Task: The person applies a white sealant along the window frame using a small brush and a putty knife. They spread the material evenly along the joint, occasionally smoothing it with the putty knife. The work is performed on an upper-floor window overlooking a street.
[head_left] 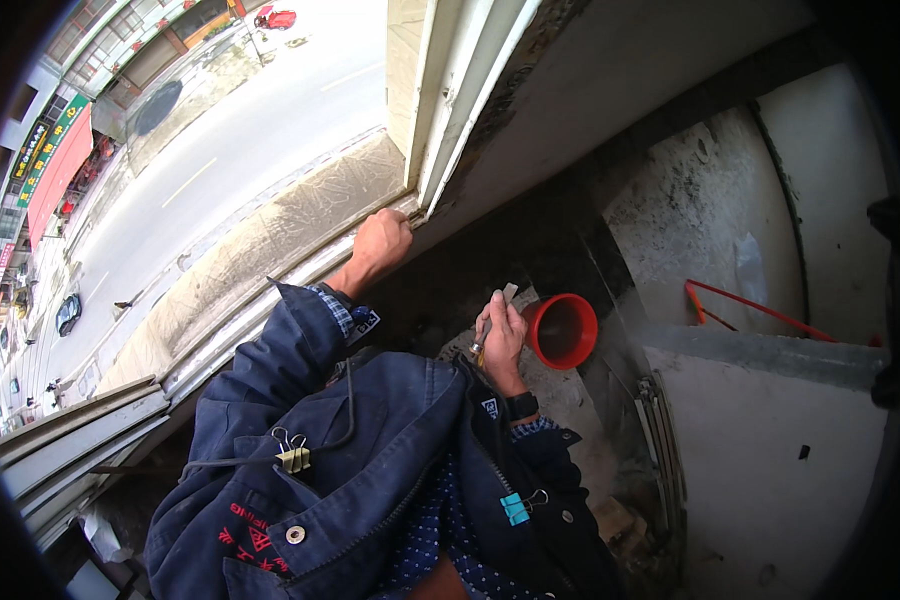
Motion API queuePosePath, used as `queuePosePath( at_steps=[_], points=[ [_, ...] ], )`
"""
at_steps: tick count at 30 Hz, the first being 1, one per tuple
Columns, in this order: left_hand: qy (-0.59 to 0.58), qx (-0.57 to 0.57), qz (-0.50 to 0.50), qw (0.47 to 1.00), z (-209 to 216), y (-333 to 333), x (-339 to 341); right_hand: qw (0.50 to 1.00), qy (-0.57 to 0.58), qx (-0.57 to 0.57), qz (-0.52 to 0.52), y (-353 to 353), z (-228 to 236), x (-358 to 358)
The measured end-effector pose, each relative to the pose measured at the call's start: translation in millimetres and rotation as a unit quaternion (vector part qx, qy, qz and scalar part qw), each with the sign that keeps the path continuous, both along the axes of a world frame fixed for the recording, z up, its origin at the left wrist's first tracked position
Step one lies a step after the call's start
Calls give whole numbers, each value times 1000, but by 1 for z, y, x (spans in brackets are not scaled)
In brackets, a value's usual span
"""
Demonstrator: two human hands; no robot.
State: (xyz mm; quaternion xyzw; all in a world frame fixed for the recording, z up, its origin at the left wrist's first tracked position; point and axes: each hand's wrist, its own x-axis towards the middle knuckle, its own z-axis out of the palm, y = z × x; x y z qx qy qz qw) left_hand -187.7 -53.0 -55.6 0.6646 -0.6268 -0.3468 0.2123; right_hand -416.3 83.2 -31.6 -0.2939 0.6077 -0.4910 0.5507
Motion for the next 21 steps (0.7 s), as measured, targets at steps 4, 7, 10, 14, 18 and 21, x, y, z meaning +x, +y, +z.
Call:
queuePosePath(
  at_steps=[4, 7, 10, 14, 18, 21],
  points=[
    [58, -21, -13, 998, 1, 15, 14, 1000, -9, 2, 3, -3, 2, 7],
    [78, -33, -2, 996, 5, 34, 27, 1000, -7, 6, 9, -4, 2, 10],
    [89, -26, -22, 995, 15, 56, 37, 1000, 2, 3, 11, -5, 1, 13],
    [-33, -8, -91, 995, 29, 76, 41, 1000, 5, 0, 18, -6, 0, 14],
    [-21, -32, -58, 998, 36, 74, 43, 1000, 14, 5, 25, -6, 2, 14],
    [-25, -21, -6, 999, 34, 65, 49, 999, 22, 12, 32, -7, 5, 11]
  ],
)
